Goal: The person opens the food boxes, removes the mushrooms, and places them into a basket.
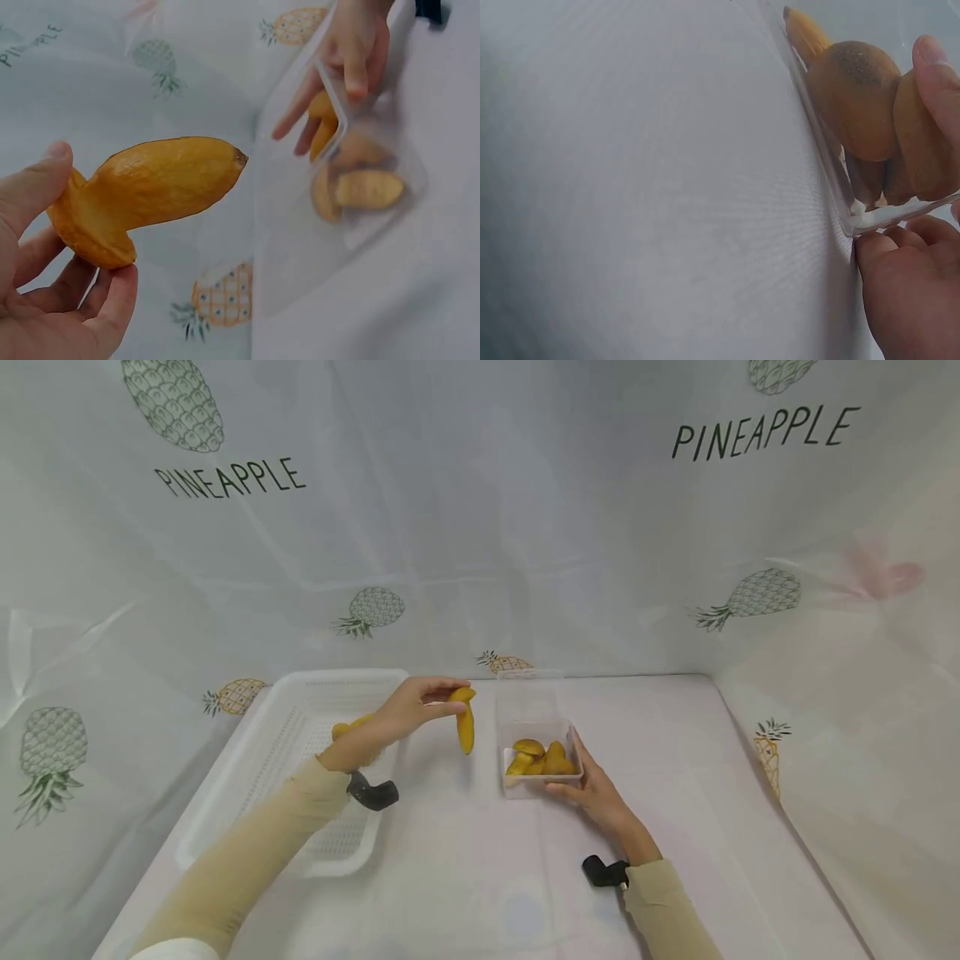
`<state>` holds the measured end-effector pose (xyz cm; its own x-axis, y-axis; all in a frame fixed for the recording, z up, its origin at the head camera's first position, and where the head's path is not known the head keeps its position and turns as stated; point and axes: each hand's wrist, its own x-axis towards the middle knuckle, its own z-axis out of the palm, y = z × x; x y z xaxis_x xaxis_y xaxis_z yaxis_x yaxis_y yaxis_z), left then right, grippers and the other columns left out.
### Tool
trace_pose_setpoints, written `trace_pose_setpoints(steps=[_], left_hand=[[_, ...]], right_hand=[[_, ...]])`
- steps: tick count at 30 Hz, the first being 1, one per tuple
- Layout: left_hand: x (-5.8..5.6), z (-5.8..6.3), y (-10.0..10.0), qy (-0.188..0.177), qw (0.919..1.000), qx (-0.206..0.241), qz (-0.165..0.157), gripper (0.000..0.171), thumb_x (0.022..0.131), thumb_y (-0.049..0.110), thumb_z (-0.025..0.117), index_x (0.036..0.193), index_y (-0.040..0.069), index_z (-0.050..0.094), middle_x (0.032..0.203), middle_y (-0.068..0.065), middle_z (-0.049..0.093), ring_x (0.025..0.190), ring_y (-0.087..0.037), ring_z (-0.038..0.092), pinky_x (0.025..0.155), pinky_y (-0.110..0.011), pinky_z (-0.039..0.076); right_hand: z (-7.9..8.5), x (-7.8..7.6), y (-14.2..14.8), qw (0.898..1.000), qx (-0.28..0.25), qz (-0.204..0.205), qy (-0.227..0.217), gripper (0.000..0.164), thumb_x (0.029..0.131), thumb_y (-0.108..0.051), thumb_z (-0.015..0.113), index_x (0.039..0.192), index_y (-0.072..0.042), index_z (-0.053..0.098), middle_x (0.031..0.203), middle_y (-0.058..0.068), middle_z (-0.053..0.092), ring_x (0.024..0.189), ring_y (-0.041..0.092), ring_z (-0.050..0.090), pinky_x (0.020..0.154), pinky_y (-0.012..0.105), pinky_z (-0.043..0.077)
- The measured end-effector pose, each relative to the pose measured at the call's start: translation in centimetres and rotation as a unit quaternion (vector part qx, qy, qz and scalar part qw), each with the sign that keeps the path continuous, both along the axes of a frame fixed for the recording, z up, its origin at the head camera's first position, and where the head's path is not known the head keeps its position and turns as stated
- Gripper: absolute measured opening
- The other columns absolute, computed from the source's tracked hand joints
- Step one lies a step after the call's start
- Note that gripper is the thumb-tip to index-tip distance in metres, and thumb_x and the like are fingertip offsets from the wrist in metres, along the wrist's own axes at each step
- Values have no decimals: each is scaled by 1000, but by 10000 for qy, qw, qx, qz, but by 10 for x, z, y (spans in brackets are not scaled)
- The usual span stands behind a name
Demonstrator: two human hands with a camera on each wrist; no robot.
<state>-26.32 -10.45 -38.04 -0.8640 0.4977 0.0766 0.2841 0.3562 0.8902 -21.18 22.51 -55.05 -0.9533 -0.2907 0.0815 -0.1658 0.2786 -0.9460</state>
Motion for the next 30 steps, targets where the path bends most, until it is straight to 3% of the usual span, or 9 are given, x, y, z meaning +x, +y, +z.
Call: trace_pose_setpoints(steps=[6,14,25,30], left_hand=[[9,15,-36,-29,9999,-37,158,45,96,18,69,138,6,59,129,-7,64,120,-23,58,102,-37,48],[19,17,-83,-64,9987,-387,329,49,94,28,72,138,8,60,132,-7,62,123,-25,57,100,-42,49],[27,-5,-134,26,9964,-832,182,48,95,23,71,135,1,60,130,-13,63,120,-30,59,99,-42,49],[27,-16,-148,-114,9950,-976,160,51,95,21,70,136,-7,56,133,-19,61,119,-33,59,101,-43,48]], right_hand=[[3,-1,2,9999,-53,77,62,103,92,-15,74,162,-28,0,165,16,3,149,43,6,109,73,14],[0,-2,2,9996,-173,205,45,103,92,-13,74,162,-27,-1,165,16,1,149,44,4,109,74,11],[-1,-3,3,9996,-164,222,81,104,92,-13,74,162,-28,-1,166,15,3,149,43,6,107,76,10],[-2,-3,4,9996,-184,196,82,104,91,-13,75,162,-28,0,166,14,4,149,43,6,106,76,8]])
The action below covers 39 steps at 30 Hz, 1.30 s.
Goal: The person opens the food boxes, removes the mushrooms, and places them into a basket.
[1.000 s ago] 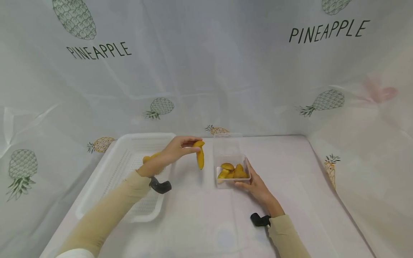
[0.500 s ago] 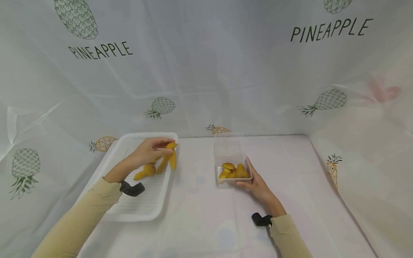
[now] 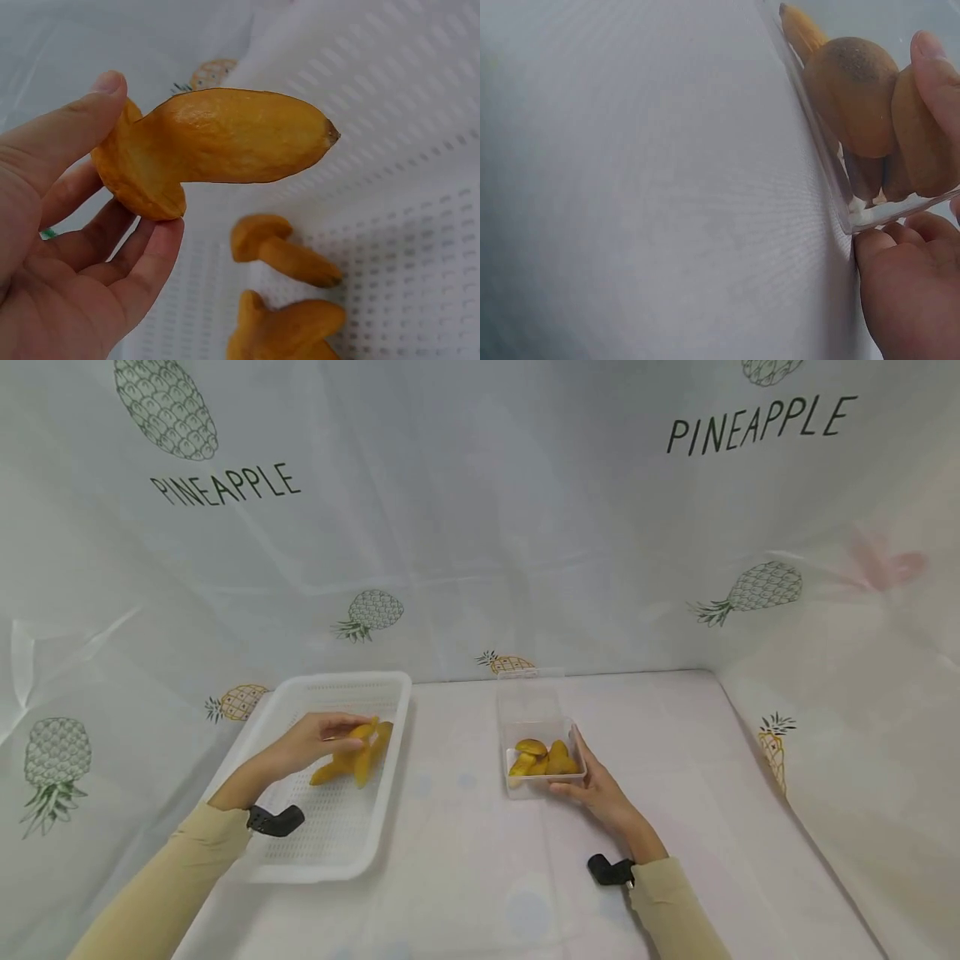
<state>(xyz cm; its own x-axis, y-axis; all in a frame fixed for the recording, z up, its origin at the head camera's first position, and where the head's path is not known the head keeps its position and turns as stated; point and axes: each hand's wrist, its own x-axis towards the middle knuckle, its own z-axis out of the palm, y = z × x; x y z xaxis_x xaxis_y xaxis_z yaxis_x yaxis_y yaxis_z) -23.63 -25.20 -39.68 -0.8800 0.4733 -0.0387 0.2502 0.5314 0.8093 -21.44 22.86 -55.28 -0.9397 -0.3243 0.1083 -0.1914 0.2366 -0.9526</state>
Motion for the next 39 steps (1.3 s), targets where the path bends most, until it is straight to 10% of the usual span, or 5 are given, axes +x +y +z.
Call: trace_pose_setpoints(steps=[13,39], left_hand=[[-1,-39,-7,-230,9985,-200,-453,47,94,15,71,129,-14,58,127,-25,62,118,-39,59,99,-46,49],[-2,-60,0,58,9964,-571,-621,47,92,22,75,124,-10,63,120,-18,67,113,-33,62,97,-44,50]], right_hand=[[1,2,-1,10000,11,14,-51,103,92,-13,74,161,-32,-1,165,16,3,149,44,5,106,77,7],[0,2,0,9998,-112,131,-79,102,93,-12,72,161,-29,-2,166,14,1,149,44,2,109,73,5]])
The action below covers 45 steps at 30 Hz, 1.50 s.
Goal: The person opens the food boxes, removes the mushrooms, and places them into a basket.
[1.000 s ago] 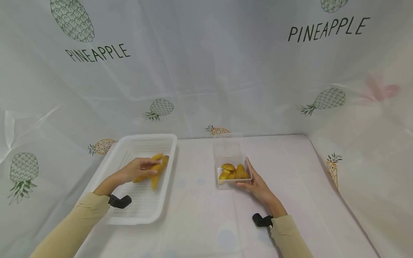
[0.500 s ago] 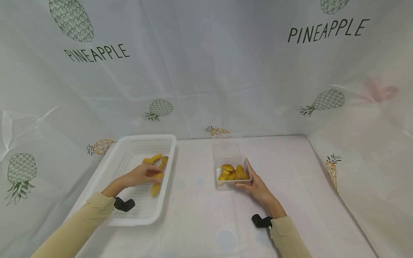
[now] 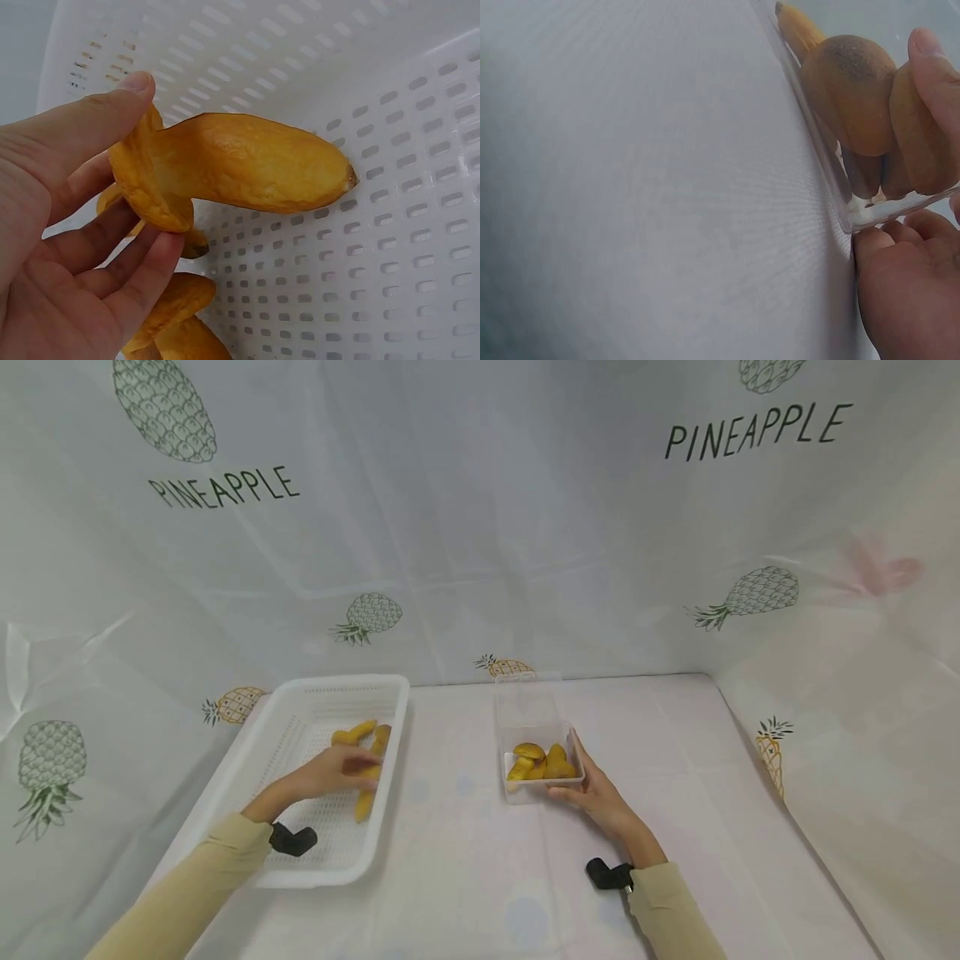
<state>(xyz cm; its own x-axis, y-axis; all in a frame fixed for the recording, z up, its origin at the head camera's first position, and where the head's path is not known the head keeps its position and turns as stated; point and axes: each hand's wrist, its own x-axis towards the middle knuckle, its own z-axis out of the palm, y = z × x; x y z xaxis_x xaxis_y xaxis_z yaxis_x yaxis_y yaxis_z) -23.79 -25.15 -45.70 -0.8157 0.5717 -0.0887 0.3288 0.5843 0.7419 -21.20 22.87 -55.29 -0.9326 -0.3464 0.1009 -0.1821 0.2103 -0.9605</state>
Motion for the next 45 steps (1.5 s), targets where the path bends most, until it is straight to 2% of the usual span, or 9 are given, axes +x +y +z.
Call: trace_pose_setpoints(steps=[9,15,18,21,28,32,40,45], left_hand=[[-8,8,-3,-99,9996,-27,277,49,93,22,73,129,-9,60,126,-23,63,115,-36,62,94,-40,53],[-12,24,3,-103,9976,517,457,48,94,15,71,132,-10,56,129,-26,61,116,-37,60,97,-39,51],[-14,33,10,-190,9950,737,640,52,96,18,69,138,-8,51,133,-25,58,119,-35,59,98,-38,50],[-17,40,18,-219,9931,927,679,55,97,23,69,142,-3,49,135,-22,57,121,-33,57,100,-39,49],[-21,58,52,-356,9898,1313,424,51,97,22,69,142,4,52,138,-14,56,125,-30,55,99,-38,50],[-24,63,73,-270,9896,1398,213,48,97,19,69,140,6,54,137,-13,57,124,-29,56,99,-37,51],[-28,68,112,-166,9873,1559,-271,43,96,8,67,137,1,55,136,-18,57,124,-35,55,99,-36,50],[-31,68,138,-93,9861,1575,-511,43,93,3,70,134,-3,57,134,-21,58,120,-36,57,98,-34,51]], right_hand=[[0,-1,3,10000,-19,-36,-56,103,93,-12,72,161,-33,-2,166,14,0,149,45,1,108,75,5],[-1,-2,5,10000,35,-48,-30,103,93,-13,72,161,-34,-3,166,14,1,149,44,2,107,76,5],[-1,-1,7,10000,8,-33,-22,104,93,-13,73,161,-33,-4,166,14,0,149,45,1,107,76,5],[-2,-1,8,10000,37,-76,-38,105,93,-16,74,161,-34,-4,166,13,1,149,44,3,107,76,6],[-1,0,7,9999,68,-68,-62,105,92,-18,74,160,-36,-4,166,12,1,149,43,3,108,75,6],[-1,-1,6,9999,89,-66,-57,104,93,-18,74,160,-35,-4,166,12,2,149,42,3,108,75,6],[0,-1,5,9999,144,-46,-52,104,93,-18,74,161,-29,-4,166,13,4,149,42,4,109,74,6],[0,-1,3,9998,171,-39,-28,103,93,-18,73,161,-30,-3,166,13,3,149,43,4,109,74,6]])
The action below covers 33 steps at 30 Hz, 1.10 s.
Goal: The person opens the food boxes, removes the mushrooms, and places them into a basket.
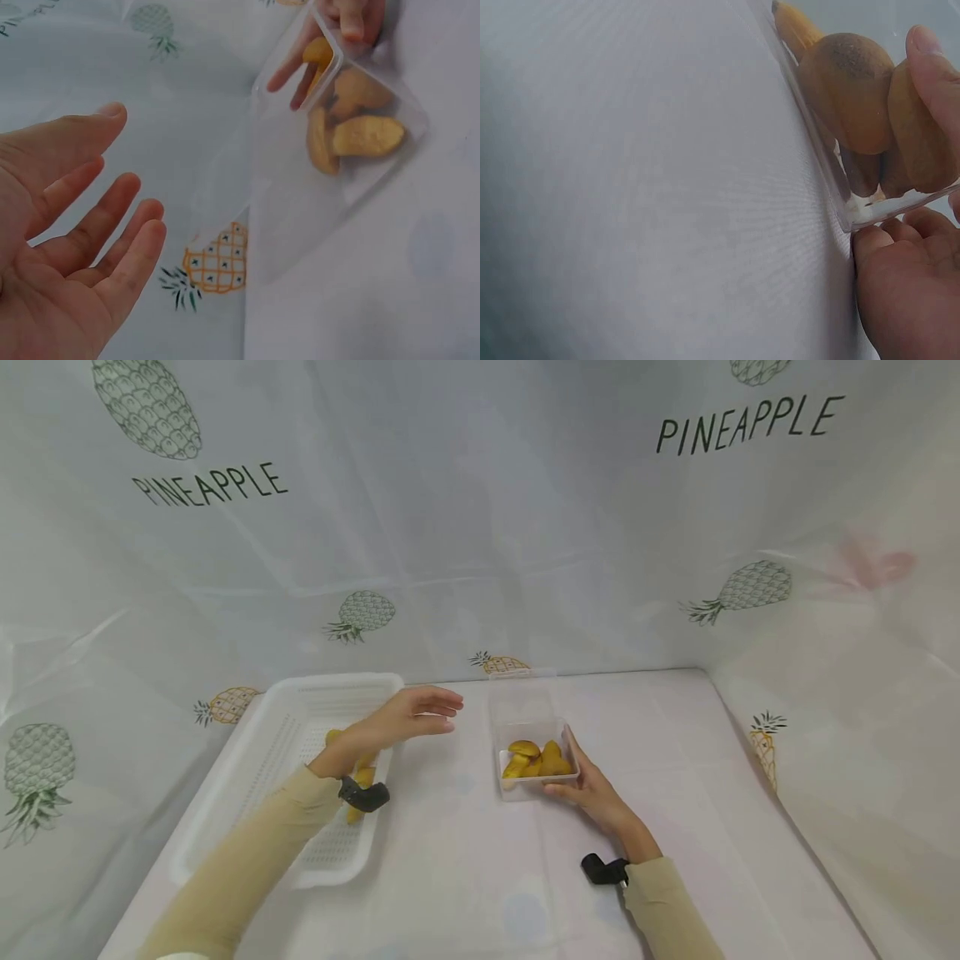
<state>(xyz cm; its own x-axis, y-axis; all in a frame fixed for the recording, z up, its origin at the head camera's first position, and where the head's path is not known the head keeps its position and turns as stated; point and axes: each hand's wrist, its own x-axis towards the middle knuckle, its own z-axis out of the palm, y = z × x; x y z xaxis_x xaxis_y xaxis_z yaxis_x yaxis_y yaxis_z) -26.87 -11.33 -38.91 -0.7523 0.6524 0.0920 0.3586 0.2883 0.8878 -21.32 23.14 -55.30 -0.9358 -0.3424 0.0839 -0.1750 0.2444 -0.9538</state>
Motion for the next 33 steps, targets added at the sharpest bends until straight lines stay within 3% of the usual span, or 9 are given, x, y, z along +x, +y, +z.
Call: trace_pose_setpoints(steps=[9,18,27,33], left_hand=[[-11,-17,49,43,9979,-183,-618,43,91,3,72,132,-2,59,133,-18,60,120,-23,59,104,-37,47],[-16,-39,89,49,9937,-489,-1002,45,91,-2,71,134,-3,58,134,-18,60,125,-30,56,103,-26,45],[-20,-58,117,-69,9890,-569,-1364,48,87,-4,73,132,-8,58,135,-18,59,127,-24,55,105,-37,45],[-20,-66,129,-110,9860,-672,-1525,47,86,-5,74,131,-8,59,133,-19,61,127,-30,55,106,-39,44]], right_hand=[[0,-1,-1,10000,-58,12,-38,103,93,-18,73,161,-28,-2,166,14,4,149,42,4,110,72,5],[1,-1,-1,10000,-75,25,-55,104,93,-21,74,161,-28,-3,166,11,3,150,39,4,111,71,6],[-1,-1,1,9996,-241,102,-82,103,94,-16,72,161,-32,-3,166,13,-2,149,42,1,111,71,6],[-2,0,1,9998,-197,58,-28,101,94,-15,71,160,-38,-1,165,18,3,149,44,3,109,73,7]])
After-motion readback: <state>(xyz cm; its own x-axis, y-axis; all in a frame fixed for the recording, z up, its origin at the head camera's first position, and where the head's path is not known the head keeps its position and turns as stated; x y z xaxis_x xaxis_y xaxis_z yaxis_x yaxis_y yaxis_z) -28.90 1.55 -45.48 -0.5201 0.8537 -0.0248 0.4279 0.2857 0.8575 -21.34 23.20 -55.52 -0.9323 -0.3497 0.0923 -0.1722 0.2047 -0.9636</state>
